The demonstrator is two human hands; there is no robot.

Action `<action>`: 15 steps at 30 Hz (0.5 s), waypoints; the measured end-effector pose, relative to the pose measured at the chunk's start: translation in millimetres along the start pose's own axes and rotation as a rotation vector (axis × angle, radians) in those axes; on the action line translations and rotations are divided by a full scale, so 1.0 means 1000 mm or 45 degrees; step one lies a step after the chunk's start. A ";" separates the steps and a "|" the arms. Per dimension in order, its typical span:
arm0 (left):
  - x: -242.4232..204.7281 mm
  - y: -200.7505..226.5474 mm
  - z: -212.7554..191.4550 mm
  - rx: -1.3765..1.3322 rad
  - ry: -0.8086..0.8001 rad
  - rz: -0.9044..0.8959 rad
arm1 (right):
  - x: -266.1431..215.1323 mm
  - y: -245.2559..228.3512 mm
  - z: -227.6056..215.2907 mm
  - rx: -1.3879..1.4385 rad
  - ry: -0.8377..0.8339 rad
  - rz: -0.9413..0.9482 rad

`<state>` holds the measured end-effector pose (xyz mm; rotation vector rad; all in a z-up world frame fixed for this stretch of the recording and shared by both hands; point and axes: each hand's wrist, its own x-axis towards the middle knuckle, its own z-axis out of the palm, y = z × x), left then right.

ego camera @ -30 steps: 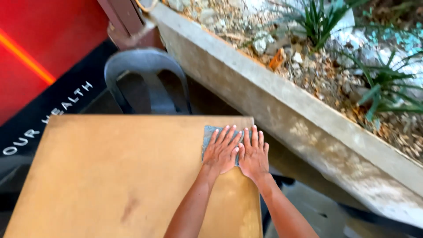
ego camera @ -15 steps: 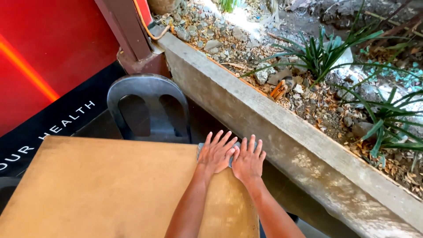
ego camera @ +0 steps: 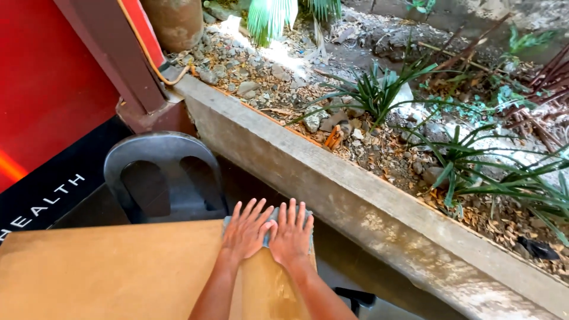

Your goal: Cleaning tables and chairs in a seating area using a spray bottle and cloth.

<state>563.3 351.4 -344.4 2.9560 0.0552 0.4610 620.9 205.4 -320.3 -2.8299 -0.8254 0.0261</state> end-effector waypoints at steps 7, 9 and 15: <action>-0.042 0.001 -0.026 0.043 -0.027 -0.109 | -0.023 -0.019 0.014 0.091 0.049 -0.184; -0.053 0.005 -0.031 0.050 -0.019 -0.100 | -0.031 -0.023 0.015 0.109 0.036 -0.210; -0.153 0.029 -0.058 0.018 -0.190 -0.256 | -0.123 -0.051 0.027 0.011 -0.015 -0.329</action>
